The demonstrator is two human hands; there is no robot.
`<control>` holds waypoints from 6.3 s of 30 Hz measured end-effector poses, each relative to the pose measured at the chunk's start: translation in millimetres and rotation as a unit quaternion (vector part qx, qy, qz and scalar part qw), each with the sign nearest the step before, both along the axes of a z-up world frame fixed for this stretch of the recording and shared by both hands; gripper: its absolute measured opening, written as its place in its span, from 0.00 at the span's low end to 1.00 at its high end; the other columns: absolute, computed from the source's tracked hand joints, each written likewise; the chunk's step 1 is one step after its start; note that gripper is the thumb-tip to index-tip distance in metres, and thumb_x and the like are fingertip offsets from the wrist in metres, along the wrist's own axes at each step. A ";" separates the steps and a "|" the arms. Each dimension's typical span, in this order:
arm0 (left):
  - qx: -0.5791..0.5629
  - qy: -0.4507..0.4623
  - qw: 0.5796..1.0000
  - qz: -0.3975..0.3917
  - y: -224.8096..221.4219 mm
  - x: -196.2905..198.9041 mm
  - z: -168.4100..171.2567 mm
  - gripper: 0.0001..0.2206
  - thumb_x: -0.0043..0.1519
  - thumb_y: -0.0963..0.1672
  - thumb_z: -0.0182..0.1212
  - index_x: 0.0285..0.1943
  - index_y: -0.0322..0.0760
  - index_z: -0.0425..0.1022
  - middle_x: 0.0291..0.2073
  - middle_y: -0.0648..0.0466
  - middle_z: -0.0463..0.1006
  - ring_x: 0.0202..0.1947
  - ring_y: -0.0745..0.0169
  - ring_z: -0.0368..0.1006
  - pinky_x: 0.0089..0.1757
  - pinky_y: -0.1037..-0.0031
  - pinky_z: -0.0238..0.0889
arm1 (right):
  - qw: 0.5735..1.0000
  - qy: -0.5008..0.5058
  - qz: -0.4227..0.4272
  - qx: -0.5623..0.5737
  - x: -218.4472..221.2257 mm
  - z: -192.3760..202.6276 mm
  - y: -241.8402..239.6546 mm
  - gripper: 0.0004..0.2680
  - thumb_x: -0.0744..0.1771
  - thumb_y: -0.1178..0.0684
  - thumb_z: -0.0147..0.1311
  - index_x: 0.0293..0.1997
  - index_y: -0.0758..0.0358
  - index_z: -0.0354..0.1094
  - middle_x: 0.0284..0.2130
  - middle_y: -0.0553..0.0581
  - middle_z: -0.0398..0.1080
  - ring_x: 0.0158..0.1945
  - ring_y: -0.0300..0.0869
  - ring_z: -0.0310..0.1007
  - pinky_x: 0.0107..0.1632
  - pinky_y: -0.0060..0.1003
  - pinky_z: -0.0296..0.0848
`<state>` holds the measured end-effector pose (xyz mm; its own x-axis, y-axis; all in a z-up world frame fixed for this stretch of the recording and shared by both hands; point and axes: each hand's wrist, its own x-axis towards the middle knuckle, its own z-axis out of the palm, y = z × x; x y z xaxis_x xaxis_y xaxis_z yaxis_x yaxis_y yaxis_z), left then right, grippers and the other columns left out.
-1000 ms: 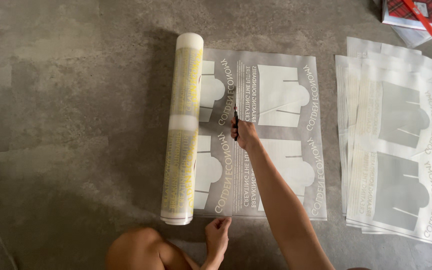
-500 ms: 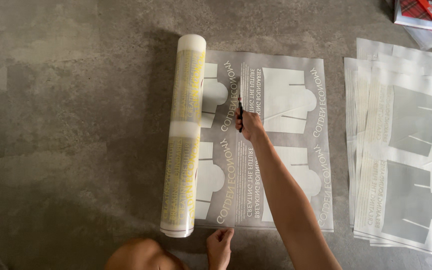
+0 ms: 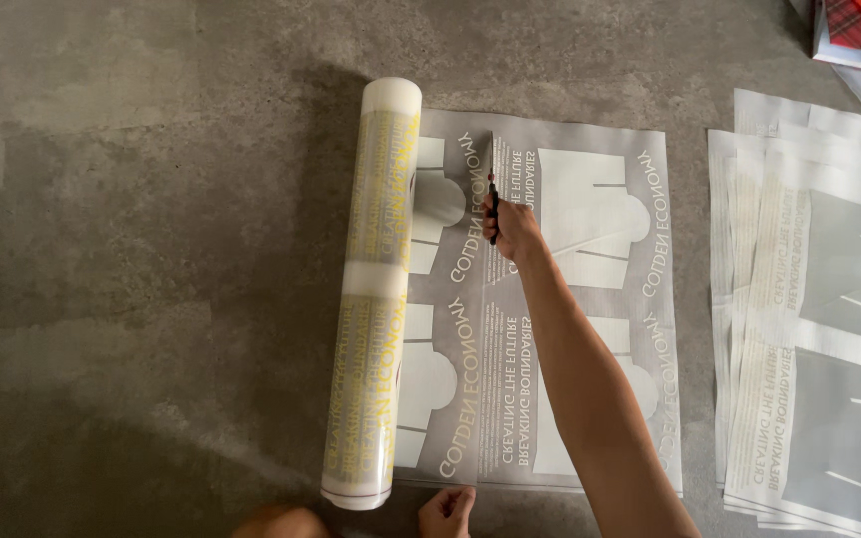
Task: The person cuts a sheet of printed film transfers from a roll and then cuts between the individual designs using shears.
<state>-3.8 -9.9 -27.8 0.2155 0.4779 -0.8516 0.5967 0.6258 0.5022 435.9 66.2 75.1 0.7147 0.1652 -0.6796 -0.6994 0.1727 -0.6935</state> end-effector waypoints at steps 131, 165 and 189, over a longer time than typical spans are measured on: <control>0.298 -0.259 0.811 -0.432 -304.6 195.0 47.1 0.23 0.50 0.39 0.53 0.58 0.42 0.65 0.39 0.45 0.75 0.46 0.48 0.70 0.48 0.63 0.62 | 0.820 -0.060 -0.247 -0.513 -324.6 -41.1 -574.0 0.11 0.60 0.47 0.58 0.34 0.64 0.63 0.26 0.63 0.70 0.37 0.54 0.71 0.40 0.45 0.66; 0.549 -0.002 0.800 -0.242 255.5 19.3 177.4 0.28 0.49 0.42 0.52 0.63 0.35 0.57 0.51 0.37 0.63 0.54 0.38 0.61 0.51 0.56 0.56 | 0.608 -0.284 0.301 -0.677 -375.5 -22.3 -56.7 0.20 0.57 0.44 0.59 0.43 0.59 0.51 0.39 0.55 0.62 0.48 0.47 0.63 0.50 0.39 0.65; 0.342 -0.008 0.856 -0.387 226.5 61.6 185.1 0.43 0.36 0.45 0.64 0.65 0.38 0.49 0.53 0.39 0.66 0.55 0.41 0.62 0.52 0.56 0.57 | 0.589 -0.453 0.327 -0.583 -288.9 -38.5 -163.2 0.23 0.56 0.42 0.56 0.48 0.63 0.55 0.53 0.64 0.60 0.55 0.51 0.62 0.55 0.42 0.61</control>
